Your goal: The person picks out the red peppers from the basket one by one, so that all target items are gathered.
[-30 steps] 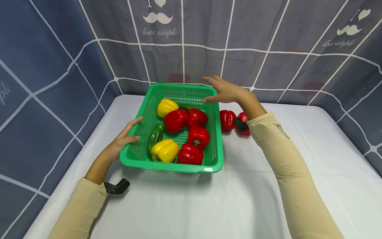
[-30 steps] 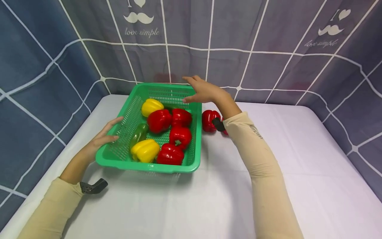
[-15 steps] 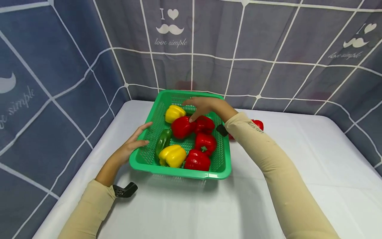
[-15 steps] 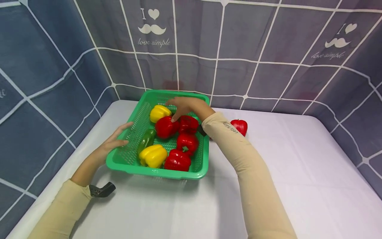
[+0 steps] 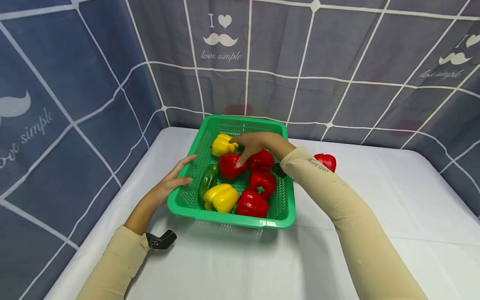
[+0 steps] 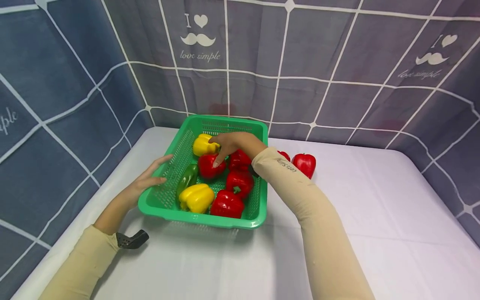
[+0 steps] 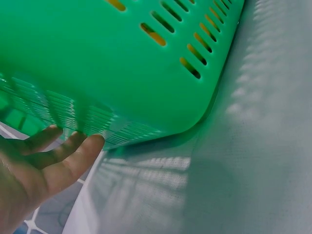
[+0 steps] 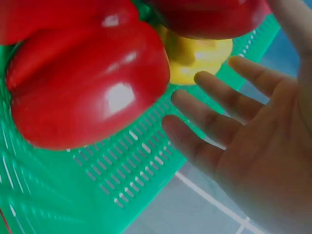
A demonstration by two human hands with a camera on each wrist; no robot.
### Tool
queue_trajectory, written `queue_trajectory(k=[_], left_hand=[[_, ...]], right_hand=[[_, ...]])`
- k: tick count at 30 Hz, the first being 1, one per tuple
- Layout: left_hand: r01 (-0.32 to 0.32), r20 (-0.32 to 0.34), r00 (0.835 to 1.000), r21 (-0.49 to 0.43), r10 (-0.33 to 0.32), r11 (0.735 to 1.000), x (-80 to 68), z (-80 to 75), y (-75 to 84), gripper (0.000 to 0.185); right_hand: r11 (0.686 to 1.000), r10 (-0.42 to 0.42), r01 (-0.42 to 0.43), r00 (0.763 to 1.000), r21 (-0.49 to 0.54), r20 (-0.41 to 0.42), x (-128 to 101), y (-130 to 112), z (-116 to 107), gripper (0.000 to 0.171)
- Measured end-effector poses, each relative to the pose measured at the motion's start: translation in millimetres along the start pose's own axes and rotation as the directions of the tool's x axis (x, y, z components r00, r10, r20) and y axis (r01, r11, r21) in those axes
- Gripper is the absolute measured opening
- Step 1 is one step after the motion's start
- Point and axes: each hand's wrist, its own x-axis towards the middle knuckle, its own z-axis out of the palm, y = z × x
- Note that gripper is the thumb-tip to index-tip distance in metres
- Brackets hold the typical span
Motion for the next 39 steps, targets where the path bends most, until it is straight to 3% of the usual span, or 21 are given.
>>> queue_trajectory(k=[17, 30, 39], left_hand=[[-0.021, -0.006, 1.000, 0.038, 0.021, 0.999, 6.5, 2.5, 2.4, 0.066], [-0.045, -0.035, 0.998, 0.094, 0.048, 0.995, 7.0, 1.9, 1.4, 0.065], [-0.015, -0.031, 0.999, 0.083, 0.018, 0.996, 0.9, 2.0, -2.2, 0.065]], right_hand=[[0.999, -0.023, 0.019, 0.992, 0.035, 0.127, 2, -5, 12, 0.108], [0.997, -0.045, 0.035, 0.989, 0.072, 0.142, 4, -8, 13, 0.112], [0.995, -0.075, 0.059, 0.979, 0.086, 0.192, 8, -10, 20, 0.110]])
